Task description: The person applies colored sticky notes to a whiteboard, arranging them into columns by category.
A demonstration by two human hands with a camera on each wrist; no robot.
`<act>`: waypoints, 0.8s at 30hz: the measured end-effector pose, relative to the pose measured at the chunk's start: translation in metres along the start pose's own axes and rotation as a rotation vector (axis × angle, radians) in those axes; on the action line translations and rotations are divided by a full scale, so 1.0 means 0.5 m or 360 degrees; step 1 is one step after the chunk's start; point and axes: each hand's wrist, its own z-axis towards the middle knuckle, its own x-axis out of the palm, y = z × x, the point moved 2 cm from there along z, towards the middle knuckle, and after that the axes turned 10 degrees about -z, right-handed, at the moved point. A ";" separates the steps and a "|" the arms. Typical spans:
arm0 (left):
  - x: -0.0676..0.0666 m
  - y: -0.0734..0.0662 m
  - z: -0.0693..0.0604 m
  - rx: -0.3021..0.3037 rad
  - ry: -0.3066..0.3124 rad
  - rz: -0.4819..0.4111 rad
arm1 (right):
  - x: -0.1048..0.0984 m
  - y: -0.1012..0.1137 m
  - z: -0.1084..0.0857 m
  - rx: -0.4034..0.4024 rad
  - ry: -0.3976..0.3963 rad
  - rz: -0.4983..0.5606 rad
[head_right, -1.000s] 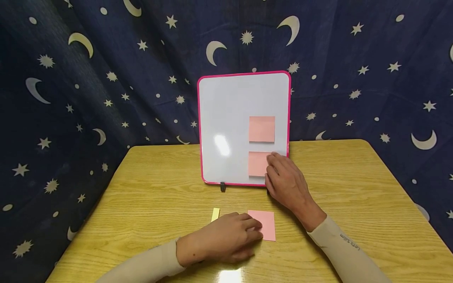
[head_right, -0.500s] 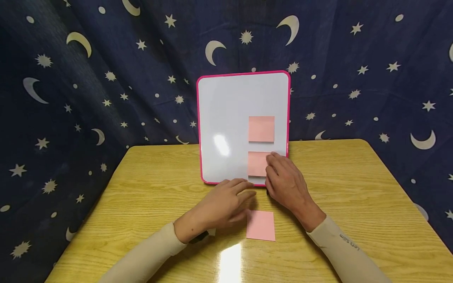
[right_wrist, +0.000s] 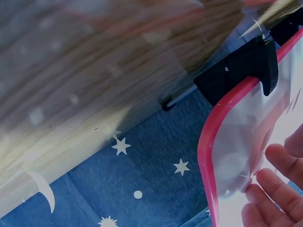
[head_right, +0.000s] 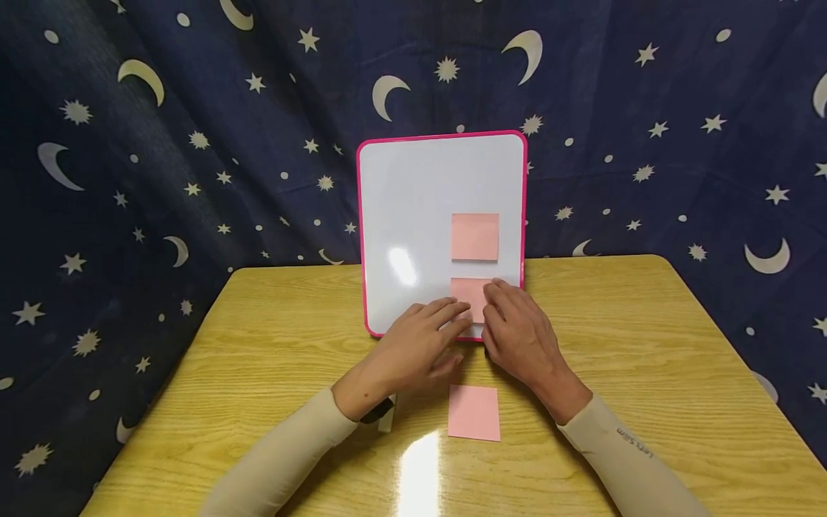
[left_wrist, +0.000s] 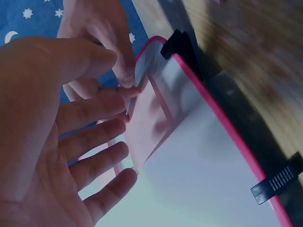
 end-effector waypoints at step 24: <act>0.030 0.014 0.067 -0.0072 0.0033 0.0237 | 0.002 -0.002 -0.004 0.0014 0.0125 -0.0089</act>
